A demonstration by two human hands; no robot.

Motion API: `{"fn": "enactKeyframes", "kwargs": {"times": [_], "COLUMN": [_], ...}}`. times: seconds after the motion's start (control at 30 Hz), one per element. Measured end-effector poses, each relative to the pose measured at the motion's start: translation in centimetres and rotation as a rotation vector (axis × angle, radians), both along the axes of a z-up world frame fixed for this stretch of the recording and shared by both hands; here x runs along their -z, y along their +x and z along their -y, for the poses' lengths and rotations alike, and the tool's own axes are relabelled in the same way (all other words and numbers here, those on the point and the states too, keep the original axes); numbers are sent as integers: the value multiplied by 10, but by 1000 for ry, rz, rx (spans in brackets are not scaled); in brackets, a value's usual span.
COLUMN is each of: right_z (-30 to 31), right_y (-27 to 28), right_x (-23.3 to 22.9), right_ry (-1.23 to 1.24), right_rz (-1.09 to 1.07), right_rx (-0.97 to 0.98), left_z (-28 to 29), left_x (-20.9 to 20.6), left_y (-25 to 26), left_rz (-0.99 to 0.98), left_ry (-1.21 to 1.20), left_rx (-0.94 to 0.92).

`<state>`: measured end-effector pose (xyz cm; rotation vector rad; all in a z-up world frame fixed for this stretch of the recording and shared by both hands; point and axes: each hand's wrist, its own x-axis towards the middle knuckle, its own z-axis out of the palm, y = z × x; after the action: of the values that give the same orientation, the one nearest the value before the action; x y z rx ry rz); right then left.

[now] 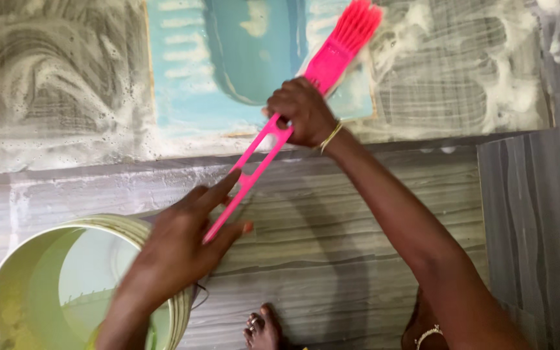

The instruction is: The person scrubs the floor around an squat toilet using a long-handled brush and soapy water.

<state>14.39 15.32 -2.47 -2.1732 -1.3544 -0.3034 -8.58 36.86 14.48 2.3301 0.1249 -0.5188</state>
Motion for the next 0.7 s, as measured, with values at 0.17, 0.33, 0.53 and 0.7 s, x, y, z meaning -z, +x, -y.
{"fn": "enactKeyframes", "kwargs": {"times": [0.17, 0.33, 0.53, 0.7], "right_z": [-17, -22, -17, -21], "right_y": [-52, 7, -82, 3], "right_x": [15, 12, 13, -2], "right_ry": [88, -75, 32, -254], "right_rz": [-70, 75, -165, -74], "right_rx": [-20, -6, -118, -58], "left_z": [-24, 9, -18, 1], "left_x": [-15, 18, -16, 23], "left_y": [-30, -10, -72, -24], "left_rz": [-112, 159, 100, 546], "left_ry": [-87, 241, 285, 343], "left_rx": [194, -18, 259, -22]}}
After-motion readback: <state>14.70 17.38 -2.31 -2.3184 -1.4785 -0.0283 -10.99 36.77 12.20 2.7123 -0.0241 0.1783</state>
